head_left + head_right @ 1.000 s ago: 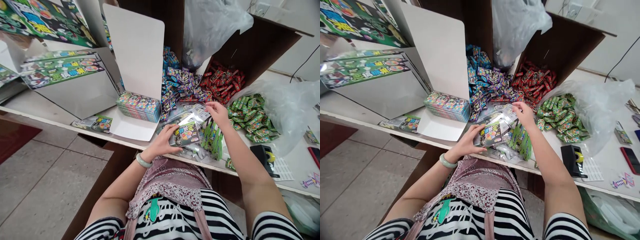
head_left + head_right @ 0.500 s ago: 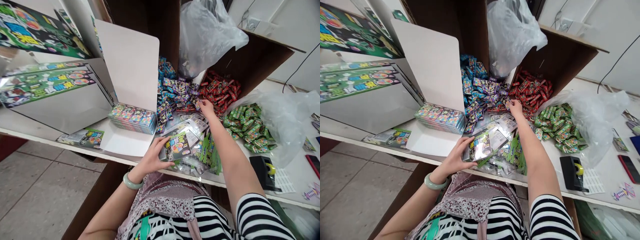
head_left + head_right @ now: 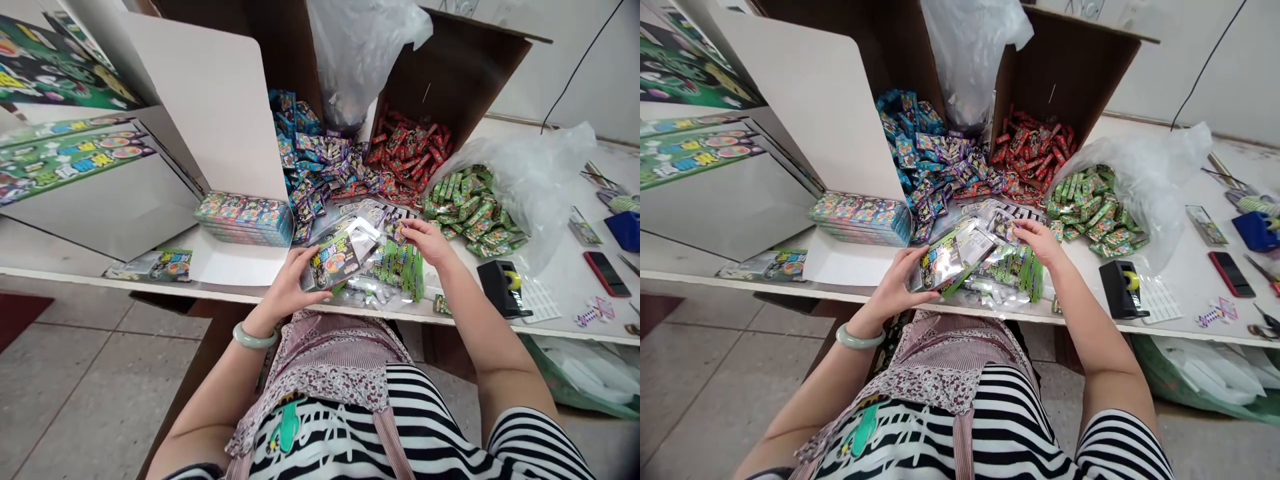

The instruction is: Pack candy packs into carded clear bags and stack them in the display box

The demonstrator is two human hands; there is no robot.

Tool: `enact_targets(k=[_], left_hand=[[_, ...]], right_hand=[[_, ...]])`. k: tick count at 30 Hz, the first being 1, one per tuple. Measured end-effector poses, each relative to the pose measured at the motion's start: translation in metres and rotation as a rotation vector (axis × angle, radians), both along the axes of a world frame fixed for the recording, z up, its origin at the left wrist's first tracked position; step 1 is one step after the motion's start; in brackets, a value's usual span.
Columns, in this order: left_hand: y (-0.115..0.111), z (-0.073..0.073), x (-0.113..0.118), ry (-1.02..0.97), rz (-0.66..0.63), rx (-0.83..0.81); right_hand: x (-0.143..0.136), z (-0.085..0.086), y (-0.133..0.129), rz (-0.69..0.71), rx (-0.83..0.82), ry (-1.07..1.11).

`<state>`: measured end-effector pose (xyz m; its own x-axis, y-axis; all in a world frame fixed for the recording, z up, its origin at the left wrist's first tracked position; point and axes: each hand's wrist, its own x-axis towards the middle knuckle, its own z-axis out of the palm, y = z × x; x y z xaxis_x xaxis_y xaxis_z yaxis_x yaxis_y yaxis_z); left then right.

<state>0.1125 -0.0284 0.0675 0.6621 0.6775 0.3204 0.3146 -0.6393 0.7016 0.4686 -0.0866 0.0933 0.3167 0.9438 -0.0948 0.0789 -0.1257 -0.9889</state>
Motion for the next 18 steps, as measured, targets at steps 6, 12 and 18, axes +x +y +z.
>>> enact_targets(k=[6, 12, 18], left_hand=[[-0.016, 0.005, 0.003, 0.008, -0.007, 0.03], [-0.029, 0.006, 0.003, 0.002, -0.031, 0.093], [-0.025, -0.003, -0.013, 0.012, 0.047, 0.116]], right_hand=[[0.027, 0.012, 0.005, 0.346, -0.042, -0.458], [0.005, -0.001, 0.028, 0.383, -0.108, -0.88], [0.001, -0.028, -0.012, 0.345, -0.108, -1.087]])
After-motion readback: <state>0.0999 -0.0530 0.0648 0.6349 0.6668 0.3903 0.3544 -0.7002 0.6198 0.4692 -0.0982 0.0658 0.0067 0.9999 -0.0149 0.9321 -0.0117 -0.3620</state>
